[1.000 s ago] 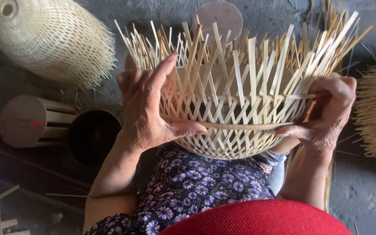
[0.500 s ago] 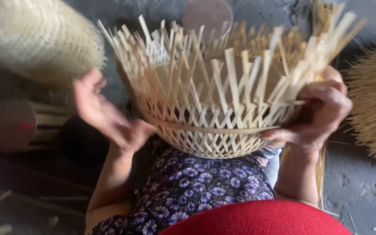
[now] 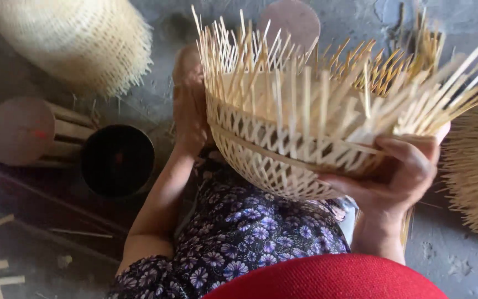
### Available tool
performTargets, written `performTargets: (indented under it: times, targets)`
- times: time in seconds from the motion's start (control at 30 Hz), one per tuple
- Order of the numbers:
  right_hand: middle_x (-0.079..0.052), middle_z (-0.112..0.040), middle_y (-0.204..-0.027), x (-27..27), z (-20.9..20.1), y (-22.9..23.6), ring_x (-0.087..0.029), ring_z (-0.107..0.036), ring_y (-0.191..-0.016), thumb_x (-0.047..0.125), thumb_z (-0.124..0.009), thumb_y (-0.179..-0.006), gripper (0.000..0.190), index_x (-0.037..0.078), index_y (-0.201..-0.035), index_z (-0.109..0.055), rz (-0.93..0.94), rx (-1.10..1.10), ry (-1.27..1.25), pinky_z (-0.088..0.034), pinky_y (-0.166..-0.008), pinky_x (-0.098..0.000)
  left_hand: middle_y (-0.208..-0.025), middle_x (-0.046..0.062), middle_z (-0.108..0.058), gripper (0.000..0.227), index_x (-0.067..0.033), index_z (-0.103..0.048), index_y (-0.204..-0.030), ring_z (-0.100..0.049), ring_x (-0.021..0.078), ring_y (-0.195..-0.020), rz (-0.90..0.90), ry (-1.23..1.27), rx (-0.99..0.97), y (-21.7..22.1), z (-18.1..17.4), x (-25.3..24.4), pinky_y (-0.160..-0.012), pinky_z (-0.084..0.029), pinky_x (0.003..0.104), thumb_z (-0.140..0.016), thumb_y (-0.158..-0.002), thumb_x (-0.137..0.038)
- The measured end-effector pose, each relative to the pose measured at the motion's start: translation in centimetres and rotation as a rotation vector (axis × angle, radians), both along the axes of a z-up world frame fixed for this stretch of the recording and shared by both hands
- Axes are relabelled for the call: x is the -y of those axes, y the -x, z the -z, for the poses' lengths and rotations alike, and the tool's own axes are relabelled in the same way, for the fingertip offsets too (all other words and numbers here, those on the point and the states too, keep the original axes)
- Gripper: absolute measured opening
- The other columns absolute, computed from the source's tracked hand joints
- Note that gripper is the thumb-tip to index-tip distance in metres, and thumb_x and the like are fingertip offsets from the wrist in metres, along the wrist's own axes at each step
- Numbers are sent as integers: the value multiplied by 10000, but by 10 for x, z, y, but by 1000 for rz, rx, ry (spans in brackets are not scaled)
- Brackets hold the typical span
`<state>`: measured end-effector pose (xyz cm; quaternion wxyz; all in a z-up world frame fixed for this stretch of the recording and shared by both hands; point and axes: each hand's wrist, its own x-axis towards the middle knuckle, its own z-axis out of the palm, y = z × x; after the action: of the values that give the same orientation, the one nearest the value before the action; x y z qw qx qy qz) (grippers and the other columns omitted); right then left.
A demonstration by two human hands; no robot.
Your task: The person weaves a bamboo basket by hand, interlacing thin strips through the vertical frame and wrapping a long strip around the circumference. They apply glue from a small bottle to secure the structure and continue weaving additional strips into the basket.
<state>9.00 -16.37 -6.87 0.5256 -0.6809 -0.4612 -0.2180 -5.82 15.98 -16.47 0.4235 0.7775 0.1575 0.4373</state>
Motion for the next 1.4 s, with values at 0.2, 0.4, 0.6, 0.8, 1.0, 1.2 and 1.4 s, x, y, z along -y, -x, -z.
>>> performTargets:
  times: [0.2, 0.4, 0.6, 0.8, 1.0, 1.2, 1.4]
  targets:
    - [-38, -542, -1051, -4, -17, 4, -110, -557, -960, 640, -925, -580, 990, 113, -1311, -515, 96, 23, 130, -520, -810, -272, -1012, 46, -641, 179, -85, -600, -1222, -595, 117, -788, -74, 15, 182, 6, -75, 22, -724, -480, 267, -627, -1044, -82]
    - [-36, -537, -1085, -5, -16, -8, -155, -556, -954, 656, -924, -550, 998, 119, -1288, -519, 73, 50, 146, -529, -800, -301, -1222, 73, -695, 533, -96, -489, -1437, -637, 189, -1116, 185, -452, -41, -5, -154, 88, -1009, -489, 271, -766, -990, -11]
    - [-32, -535, -1065, -2, -19, -7, -176, -491, -1043, 612, -941, -549, 1014, 128, -1337, -525, 105, 97, 207, -490, -854, -325, -1226, 143, -719, 745, 59, -275, -1496, -634, 180, -978, 163, -500, -115, -19, -162, 88, -933, -487, 362, -743, -919, 8]
    - [-69, -494, -1135, -7, -12, -10, -168, -461, -1010, 590, -965, -569, 1007, 109, -1331, -517, 25, 49, 104, -456, -814, -290, -1013, -20, -730, 351, -146, -603, -1310, -754, 139, -852, 625, -42, 294, -36, -142, 58, -841, -585, 290, -717, -1027, 28]
    - [-37, -533, -1081, -6, -14, -14, -205, -449, -1008, 610, -925, -484, 1024, 108, -1290, -541, 71, 131, 148, -439, -844, -346, -960, 46, -659, 360, -70, -585, -1190, -604, 184, -838, 79, -609, -83, -25, -158, 92, -873, -431, 331, -834, -929, -67]
    - [-12, -578, -1051, -7, -20, -13, -189, -468, -1004, 662, -900, -532, 964, 117, -1264, -588, 64, 129, 144, -424, -831, -323, -1068, -67, -679, 447, -169, -544, -1284, -712, 37, -931, 606, 252, 17, -43, -156, 78, -898, -582, 302, -811, -928, -205]
    - [18, -687, -1076, -10, -38, -8, -189, -520, -993, 596, -859, -547, 738, 130, -1106, -737, 53, 220, 190, -387, -900, -398, -1044, -47, -748, 175, -173, -633, -1062, -529, 100, -897, 251, -569, 88, -32, -149, 85, -935, -384, 305, -797, -1004, -153]
